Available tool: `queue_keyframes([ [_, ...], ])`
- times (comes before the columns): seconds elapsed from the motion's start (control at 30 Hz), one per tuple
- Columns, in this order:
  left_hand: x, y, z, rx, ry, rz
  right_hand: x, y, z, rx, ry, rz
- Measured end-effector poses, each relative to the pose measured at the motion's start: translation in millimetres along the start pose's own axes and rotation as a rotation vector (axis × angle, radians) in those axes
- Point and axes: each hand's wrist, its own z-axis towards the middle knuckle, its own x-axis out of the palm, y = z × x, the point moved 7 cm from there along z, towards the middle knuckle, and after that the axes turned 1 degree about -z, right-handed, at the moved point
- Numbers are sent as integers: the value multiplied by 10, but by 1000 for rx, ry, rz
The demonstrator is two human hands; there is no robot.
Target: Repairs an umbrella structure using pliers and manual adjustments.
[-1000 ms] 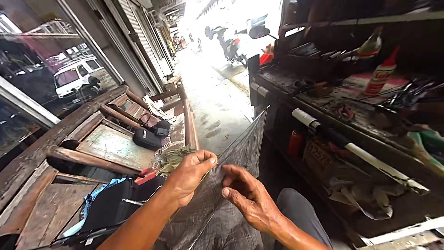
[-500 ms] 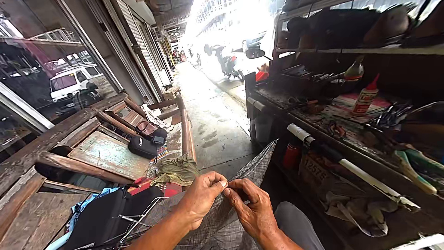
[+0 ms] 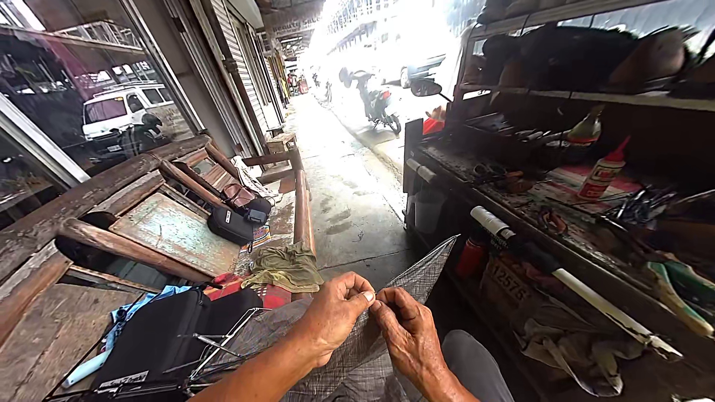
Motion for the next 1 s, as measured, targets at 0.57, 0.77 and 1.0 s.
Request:
queue_keyframes([
  [0.57, -53, -130, -8, 65, 13, 38, 41, 47, 41, 0, -73, 91],
  [0.77, -99, -208, 13, -7, 77, 194, 65, 79, 76, -81, -97, 21],
  [1.0, -115, -212, 50, 13, 92, 234, 70, 108, 60, -165, -118, -83],
])
